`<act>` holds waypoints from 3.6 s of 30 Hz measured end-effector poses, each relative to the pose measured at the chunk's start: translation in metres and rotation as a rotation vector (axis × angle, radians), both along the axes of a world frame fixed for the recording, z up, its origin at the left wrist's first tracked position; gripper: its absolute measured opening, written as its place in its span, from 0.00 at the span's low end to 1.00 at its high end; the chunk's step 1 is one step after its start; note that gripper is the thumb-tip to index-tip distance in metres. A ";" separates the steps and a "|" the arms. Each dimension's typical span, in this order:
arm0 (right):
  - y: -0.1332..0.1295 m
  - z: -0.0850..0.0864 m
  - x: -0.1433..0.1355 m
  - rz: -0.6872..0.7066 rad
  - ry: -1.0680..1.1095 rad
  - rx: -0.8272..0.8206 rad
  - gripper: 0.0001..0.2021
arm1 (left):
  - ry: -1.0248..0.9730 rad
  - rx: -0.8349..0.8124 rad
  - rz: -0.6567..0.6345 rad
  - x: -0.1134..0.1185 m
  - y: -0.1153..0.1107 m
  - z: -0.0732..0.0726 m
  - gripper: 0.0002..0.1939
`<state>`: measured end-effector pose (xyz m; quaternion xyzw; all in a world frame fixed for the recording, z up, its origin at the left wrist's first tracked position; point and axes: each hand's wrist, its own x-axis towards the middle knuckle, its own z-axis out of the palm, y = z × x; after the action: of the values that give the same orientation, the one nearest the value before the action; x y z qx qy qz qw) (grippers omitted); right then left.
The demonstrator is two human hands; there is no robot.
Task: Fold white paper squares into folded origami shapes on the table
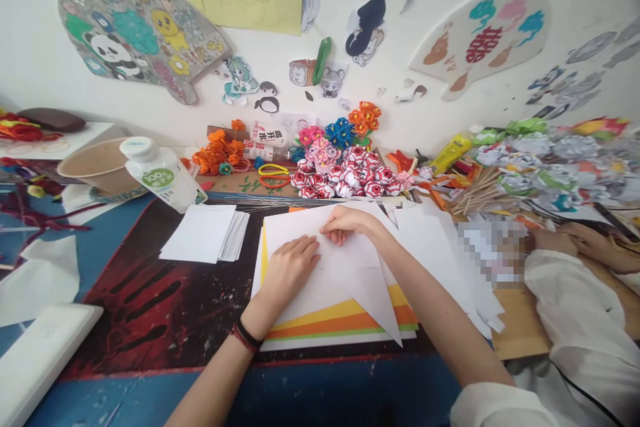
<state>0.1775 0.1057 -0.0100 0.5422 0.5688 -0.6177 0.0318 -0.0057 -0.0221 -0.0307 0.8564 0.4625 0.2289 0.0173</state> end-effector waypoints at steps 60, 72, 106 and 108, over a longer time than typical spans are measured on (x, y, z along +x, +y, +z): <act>-0.040 0.030 0.123 -0.126 0.007 0.141 0.19 | 0.168 0.055 -0.076 0.009 -0.015 0.017 0.23; -0.097 0.032 0.119 -0.038 -0.011 0.358 0.39 | 0.255 -0.054 0.296 -0.001 -0.035 0.066 0.11; -0.045 0.021 0.023 0.010 0.387 0.699 0.12 | -0.304 -0.446 0.016 -0.004 0.062 0.057 0.11; -0.047 0.017 0.024 -0.051 0.396 0.685 0.12 | -0.338 -0.542 -0.007 -0.007 0.066 0.057 0.12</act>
<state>0.2015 0.0584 0.0073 0.4056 0.7233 -0.4856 -0.2766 -0.0124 0.0439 0.0260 0.7719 0.4943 0.2363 0.3225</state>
